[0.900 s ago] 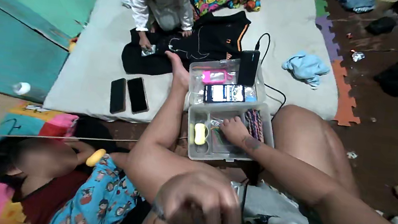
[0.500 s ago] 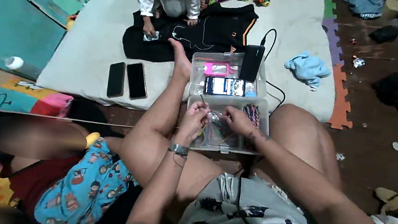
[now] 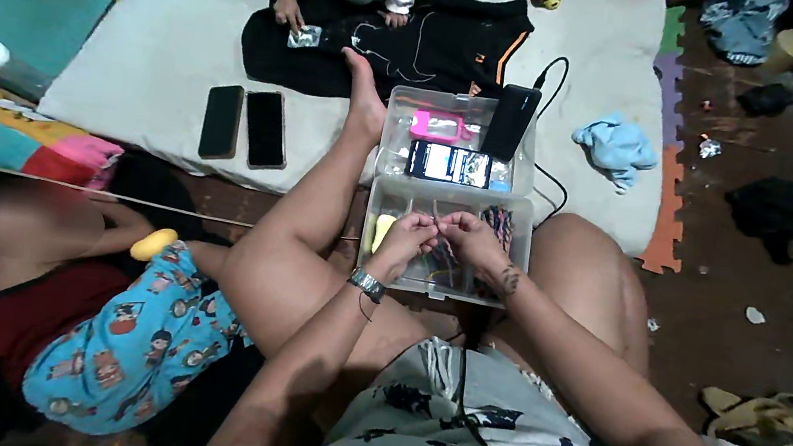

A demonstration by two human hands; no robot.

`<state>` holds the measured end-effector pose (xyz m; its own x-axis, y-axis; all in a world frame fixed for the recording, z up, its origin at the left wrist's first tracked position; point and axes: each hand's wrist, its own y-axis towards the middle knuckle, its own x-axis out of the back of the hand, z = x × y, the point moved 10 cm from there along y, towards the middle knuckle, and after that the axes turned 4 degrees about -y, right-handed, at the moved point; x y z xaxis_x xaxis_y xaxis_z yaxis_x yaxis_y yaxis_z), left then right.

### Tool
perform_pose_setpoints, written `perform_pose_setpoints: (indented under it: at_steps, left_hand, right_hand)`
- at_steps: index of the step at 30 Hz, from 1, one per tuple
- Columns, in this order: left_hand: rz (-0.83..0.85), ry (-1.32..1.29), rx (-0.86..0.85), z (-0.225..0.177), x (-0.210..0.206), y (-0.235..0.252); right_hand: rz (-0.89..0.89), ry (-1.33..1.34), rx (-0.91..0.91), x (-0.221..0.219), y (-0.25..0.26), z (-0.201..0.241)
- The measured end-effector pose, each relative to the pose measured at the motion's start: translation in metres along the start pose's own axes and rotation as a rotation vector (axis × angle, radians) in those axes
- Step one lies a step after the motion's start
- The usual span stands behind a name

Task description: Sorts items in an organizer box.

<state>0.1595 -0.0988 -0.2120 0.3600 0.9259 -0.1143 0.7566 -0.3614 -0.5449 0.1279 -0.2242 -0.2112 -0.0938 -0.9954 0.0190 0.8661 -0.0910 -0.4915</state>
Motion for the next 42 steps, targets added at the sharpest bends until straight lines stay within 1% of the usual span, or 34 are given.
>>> perform_pose_setpoints:
  at_steps: [8, 15, 19, 21, 24, 28, 31, 36, 42]
  left_hand:
    - [0.026, 0.016, -0.009, 0.0, -0.002, -0.002]
    - [0.014, -0.008, -0.039, -0.001, 0.001, 0.0]
    - [-0.02, 0.021, -0.054, -0.001, 0.005, 0.001]
    - [-0.042, 0.04, -0.091, -0.004, 0.007, 0.001]
    - [0.006, 0.097, -0.166, -0.007, 0.007, 0.004]
    - [0.093, 0.136, -0.12, -0.003, -0.003, 0.002]
    - [0.125, 0.184, -0.093, -0.002, -0.01, 0.001]
    - [0.104, 0.21, -0.086, -0.01, -0.013, -0.003]
    - [0.072, 0.127, -0.049, -0.014, -0.013, -0.007]
  right_hand:
    - [-0.01, 0.036, 0.026, 0.001, 0.005, -0.006]
    - [-0.01, -0.227, 0.123, -0.002, 0.002, 0.006]
    - [0.004, -0.268, 0.139, -0.005, -0.002, 0.009]
    - [0.021, -0.273, 0.14, -0.006, -0.003, 0.009]
    - [0.001, -0.239, 0.146, 0.001, -0.005, 0.013]
    - [0.018, -0.178, 0.196, 0.006, -0.003, 0.017]
    - [0.024, -0.163, 0.172, 0.005, -0.003, 0.015]
    - [0.005, -0.115, 0.186, 0.013, 0.0, 0.019]
    - [0.004, -0.071, 0.229, 0.014, -0.002, 0.024]
